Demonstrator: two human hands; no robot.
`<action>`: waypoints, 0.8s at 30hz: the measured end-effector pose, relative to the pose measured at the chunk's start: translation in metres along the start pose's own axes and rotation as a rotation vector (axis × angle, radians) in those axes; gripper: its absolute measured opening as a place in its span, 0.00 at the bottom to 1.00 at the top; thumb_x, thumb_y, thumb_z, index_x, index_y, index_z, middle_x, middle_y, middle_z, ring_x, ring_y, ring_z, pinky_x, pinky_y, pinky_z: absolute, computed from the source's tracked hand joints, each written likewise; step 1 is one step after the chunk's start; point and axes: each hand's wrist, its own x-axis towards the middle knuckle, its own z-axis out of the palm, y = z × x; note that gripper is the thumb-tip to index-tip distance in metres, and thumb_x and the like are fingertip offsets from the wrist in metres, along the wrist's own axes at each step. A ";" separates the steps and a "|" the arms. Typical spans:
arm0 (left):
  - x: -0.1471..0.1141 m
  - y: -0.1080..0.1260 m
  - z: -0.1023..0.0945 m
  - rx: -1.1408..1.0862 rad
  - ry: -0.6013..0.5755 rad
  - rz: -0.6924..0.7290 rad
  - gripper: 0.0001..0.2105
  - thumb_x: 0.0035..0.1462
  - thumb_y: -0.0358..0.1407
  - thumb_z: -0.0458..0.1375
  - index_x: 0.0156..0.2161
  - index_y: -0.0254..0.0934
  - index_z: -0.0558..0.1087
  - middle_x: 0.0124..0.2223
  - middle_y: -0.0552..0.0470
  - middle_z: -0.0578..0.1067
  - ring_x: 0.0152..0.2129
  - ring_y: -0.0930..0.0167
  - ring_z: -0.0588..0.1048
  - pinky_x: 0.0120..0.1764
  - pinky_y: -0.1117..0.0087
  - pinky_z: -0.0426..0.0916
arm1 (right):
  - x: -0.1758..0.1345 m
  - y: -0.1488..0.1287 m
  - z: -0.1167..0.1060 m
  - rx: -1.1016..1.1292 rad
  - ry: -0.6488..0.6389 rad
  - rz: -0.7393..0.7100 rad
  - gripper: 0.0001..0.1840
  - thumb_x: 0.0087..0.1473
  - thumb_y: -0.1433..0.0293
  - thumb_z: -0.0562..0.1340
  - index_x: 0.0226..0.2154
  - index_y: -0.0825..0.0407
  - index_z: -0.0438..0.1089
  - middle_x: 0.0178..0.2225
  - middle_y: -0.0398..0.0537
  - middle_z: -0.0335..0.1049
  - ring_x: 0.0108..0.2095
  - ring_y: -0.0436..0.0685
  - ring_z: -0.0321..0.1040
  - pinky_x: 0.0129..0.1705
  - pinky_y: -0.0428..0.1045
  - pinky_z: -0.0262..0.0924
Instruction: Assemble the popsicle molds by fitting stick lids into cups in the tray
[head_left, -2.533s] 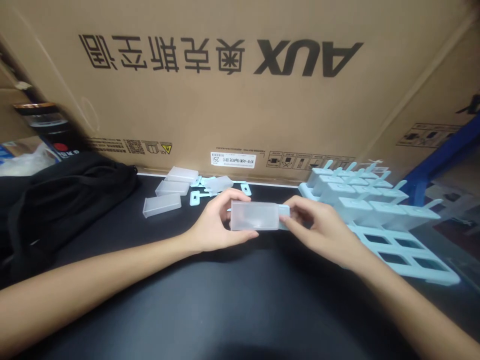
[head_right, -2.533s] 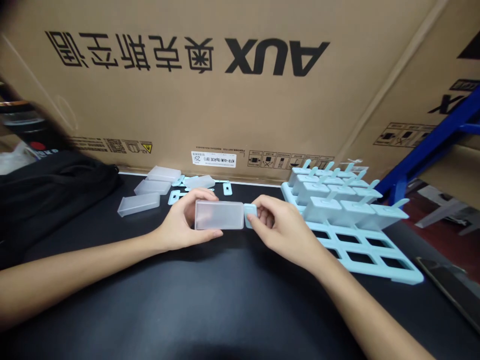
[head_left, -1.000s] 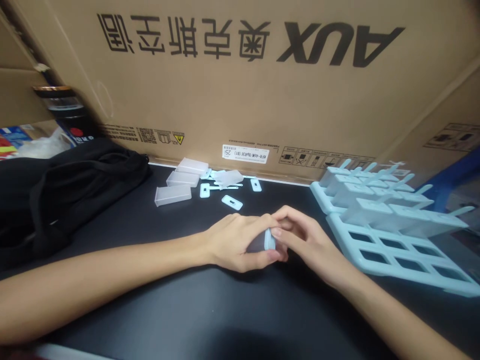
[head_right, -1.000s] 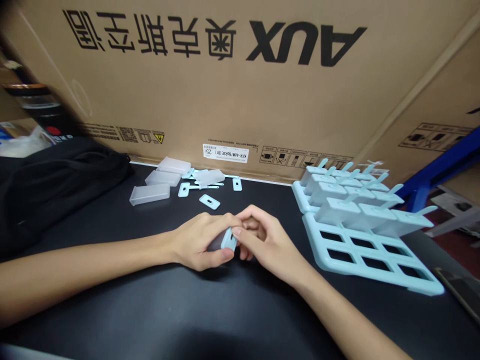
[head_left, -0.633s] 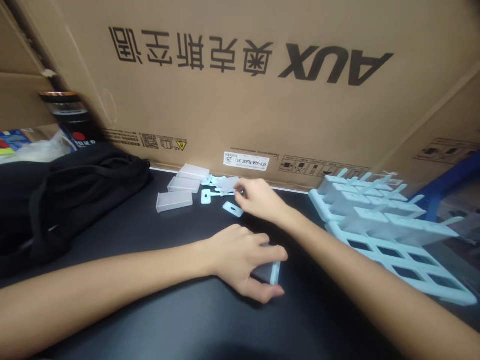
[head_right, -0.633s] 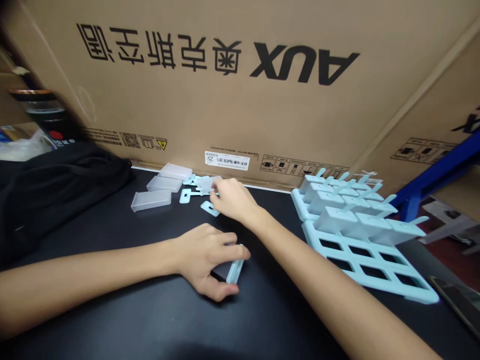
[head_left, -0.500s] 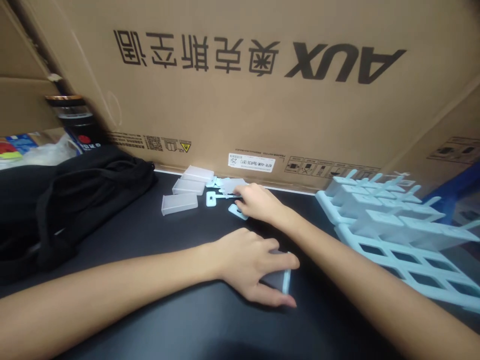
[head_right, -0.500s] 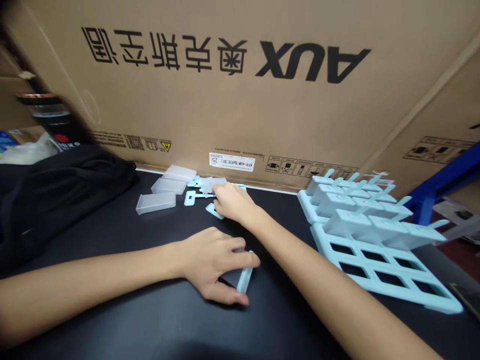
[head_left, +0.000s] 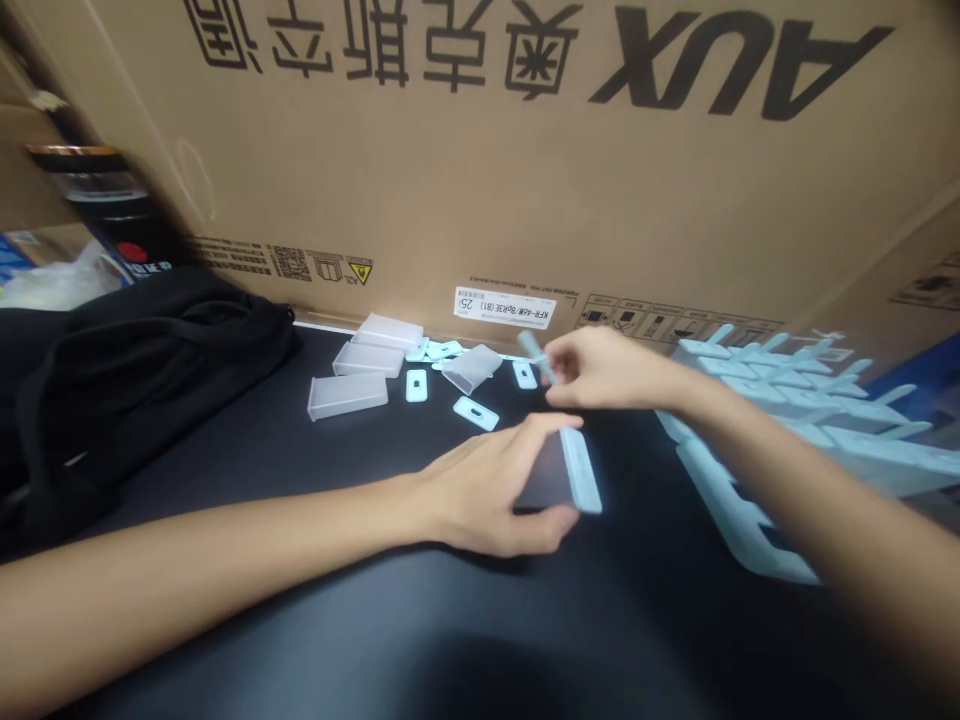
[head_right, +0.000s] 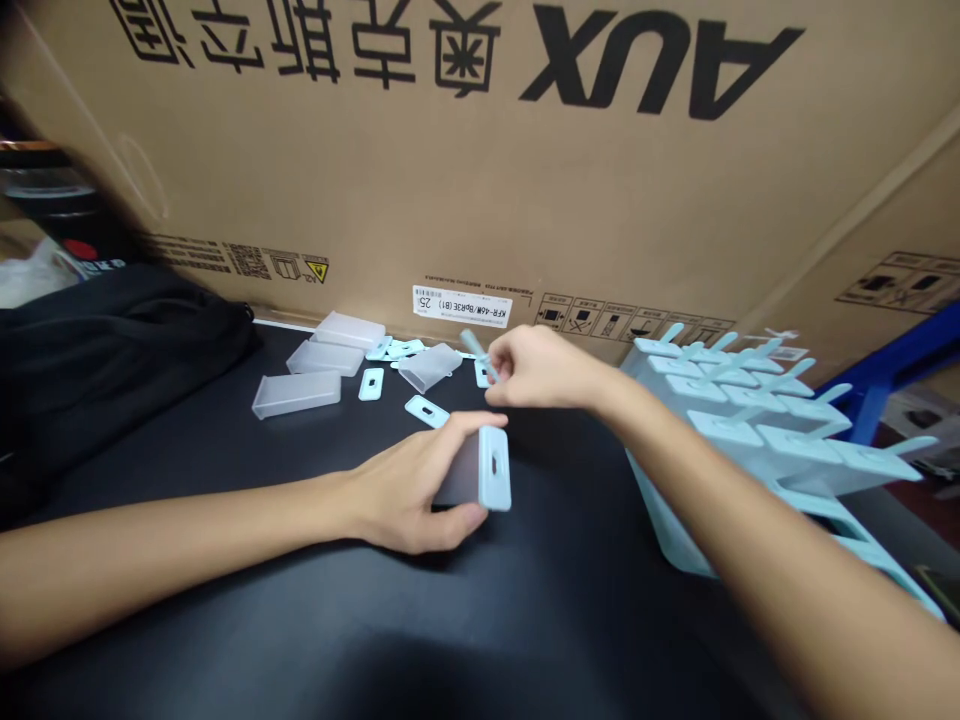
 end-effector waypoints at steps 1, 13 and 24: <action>0.001 -0.001 0.000 -0.044 0.033 -0.010 0.34 0.58 0.47 0.58 0.64 0.39 0.50 0.42 0.48 0.73 0.32 0.62 0.75 0.34 0.63 0.69 | -0.006 -0.002 -0.012 0.080 0.017 0.016 0.01 0.41 0.71 0.63 0.23 0.51 0.71 0.21 0.40 0.69 0.23 0.51 0.65 0.25 0.47 0.56; 0.009 -0.013 0.005 -0.307 0.161 -0.085 0.21 0.59 0.47 0.63 0.47 0.40 0.58 0.40 0.49 0.74 0.35 0.65 0.75 0.36 0.65 0.68 | -0.040 -0.033 -0.036 0.216 -0.105 -0.054 0.05 0.42 0.67 0.70 0.25 0.50 0.77 0.19 0.39 0.70 0.22 0.50 0.67 0.23 0.45 0.57; 0.009 -0.011 0.005 -0.191 0.102 -0.101 0.20 0.61 0.44 0.60 0.52 0.39 0.59 0.40 0.49 0.75 0.33 0.64 0.76 0.36 0.63 0.70 | -0.033 -0.036 -0.030 -0.051 -0.147 -0.137 0.15 0.39 0.65 0.71 0.34 0.46 0.79 0.22 0.39 0.71 0.20 0.49 0.62 0.22 0.46 0.50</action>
